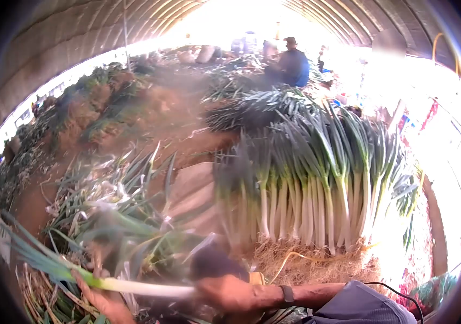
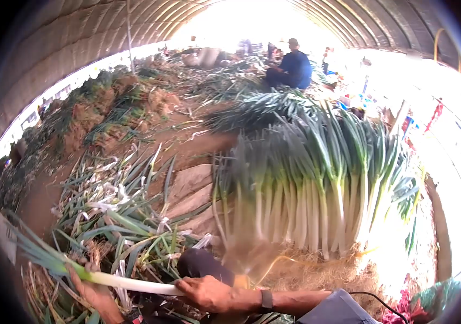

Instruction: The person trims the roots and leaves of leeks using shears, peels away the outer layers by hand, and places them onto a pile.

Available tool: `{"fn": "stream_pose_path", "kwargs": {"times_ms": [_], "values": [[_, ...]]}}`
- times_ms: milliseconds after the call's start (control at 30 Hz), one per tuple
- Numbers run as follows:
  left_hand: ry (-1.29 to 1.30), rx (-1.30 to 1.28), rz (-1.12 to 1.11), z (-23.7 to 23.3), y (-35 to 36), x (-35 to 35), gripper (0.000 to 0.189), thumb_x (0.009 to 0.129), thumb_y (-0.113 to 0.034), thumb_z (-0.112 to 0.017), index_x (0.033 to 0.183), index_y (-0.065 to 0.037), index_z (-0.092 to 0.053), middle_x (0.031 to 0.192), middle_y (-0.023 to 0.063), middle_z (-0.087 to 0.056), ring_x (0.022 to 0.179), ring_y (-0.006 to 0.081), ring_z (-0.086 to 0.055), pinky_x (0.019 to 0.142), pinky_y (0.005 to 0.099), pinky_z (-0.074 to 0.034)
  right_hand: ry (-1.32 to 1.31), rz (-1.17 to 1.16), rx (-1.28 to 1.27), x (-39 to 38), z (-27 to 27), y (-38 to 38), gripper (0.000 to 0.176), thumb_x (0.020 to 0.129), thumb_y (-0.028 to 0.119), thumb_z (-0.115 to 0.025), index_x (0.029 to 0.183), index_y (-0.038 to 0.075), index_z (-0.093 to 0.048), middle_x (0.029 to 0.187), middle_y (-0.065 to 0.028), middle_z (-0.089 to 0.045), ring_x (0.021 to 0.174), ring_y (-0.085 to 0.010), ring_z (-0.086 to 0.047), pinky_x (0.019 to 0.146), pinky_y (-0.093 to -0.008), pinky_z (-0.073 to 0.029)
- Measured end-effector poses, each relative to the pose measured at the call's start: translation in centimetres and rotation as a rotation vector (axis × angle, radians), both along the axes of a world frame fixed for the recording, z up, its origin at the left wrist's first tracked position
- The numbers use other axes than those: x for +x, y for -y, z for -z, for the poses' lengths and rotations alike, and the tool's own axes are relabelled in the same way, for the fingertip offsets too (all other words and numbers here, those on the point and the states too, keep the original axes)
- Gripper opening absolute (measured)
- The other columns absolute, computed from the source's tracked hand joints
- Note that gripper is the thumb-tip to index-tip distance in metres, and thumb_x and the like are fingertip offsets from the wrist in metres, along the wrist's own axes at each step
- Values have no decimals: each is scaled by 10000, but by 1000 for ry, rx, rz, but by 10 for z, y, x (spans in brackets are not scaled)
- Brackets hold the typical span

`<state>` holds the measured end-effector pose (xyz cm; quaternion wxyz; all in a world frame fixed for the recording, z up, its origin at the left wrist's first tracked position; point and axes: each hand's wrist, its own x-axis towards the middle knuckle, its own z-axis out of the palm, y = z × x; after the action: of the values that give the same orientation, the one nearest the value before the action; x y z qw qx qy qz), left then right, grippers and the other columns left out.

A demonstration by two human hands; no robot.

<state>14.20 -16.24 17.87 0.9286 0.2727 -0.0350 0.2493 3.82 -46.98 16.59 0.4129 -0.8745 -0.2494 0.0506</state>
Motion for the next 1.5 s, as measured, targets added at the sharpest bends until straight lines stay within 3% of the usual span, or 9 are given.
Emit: {"fn": "stream_pose_path", "kwargs": {"times_ms": [133, 267, 433, 533, 567, 700, 1133, 1167, 1500], "values": [[-159, 489, 285, -56, 109, 15, 597, 968, -480, -602, 1388, -69, -502, 1134, 107, -678, 1010, 232, -667, 900, 434, -561, -277, 366, 387, -16, -13, 45, 308, 958, 131, -591, 1225, 1, -511, 991, -163, -627, 811, -281, -668, 616, -373, -569], [206, 1366, 409, -70, 181, 5, 496, 1035, -474, -489, 1170, -28, -659, 987, 134, -721, 934, 231, -717, 836, 405, -563, -48, 826, 608, -47, -64, 128, 284, 966, 99, -589, 1239, 33, -550, 1024, -129, -634, 817, -207, -658, 604, -289, -580], [20, 1129, 673, -67, 178, -5, 333, 1044, -230, -519, 1258, 10, -607, 891, 116, -687, 759, 209, -713, 716, 353, -555, 240, 1307, 454, -104, -53, 242, 264, 989, 310, -631, 954, 61, -552, 727, -20, -573, 507, -64, -515, 358, -232, -428], [-86, 1099, 585, -46, 146, -2, 371, 997, -148, -543, 1345, -24, -570, 975, 96, -680, 756, 195, -701, 682, 333, -560, 169, 1552, 323, -152, 5, 307, 332, 943, 275, -659, 1065, -18, -561, 812, -112, -635, 613, -219, -617, 558, -407, -527], [-70, 1174, 566, -32, 129, 7, 386, 974, -161, -566, 1330, -11, -580, 976, 100, -679, 756, 198, -700, 690, 333, -559, 204, 1570, -175, -172, 28, 325, 334, 906, 263, -675, 1074, -3, -564, 869, -157, -644, 718, -267, -631, 614, -430, -537], [-253, 1215, 525, -36, 85, -1, 523, 901, -273, -655, 1285, 73, -580, 977, 146, -672, 778, 221, -691, 709, 376, -545, 398, 1308, -933, -187, 44, 310, 426, 844, 158, -703, 1192, -40, -559, 1088, -237, -623, 1039, -427, -584, 882, -501, -514], [-541, 1309, 4, 9, -80, -81, 296, 946, -202, -633, 1169, -10, -660, 1047, 89, -682, 990, 197, -626, 911, 336, -496, 560, 386, -366, 3, -24, 87, 486, 833, 90, -691, 1288, 12, -539, 1191, -201, -602, 1040, -391, -583, 868, -460, -525], [-615, 1260, -64, 51, -112, -84, 318, 937, -194, -666, 1198, -13, -655, 985, 74, -691, 794, 161, -673, 720, 303, -550, 582, 265, -317, 15, -27, 60, 495, 832, 91, -692, 1294, 9, -535, 1192, -203, -600, 1035, -394, -583, 874, -459, -523], [-907, 1477, -500, 162, -168, -155, 363, 897, -114, -685, 1225, 29, -627, 1030, 120, -695, 854, 196, -705, 714, 310, -575, 331, -262, -398, 81, 60, -100, 740, 845, 397, -725, 1380, -39, -459, 1395, -215, -489, 1280, -393, -474, 986, -499, -472]]}}
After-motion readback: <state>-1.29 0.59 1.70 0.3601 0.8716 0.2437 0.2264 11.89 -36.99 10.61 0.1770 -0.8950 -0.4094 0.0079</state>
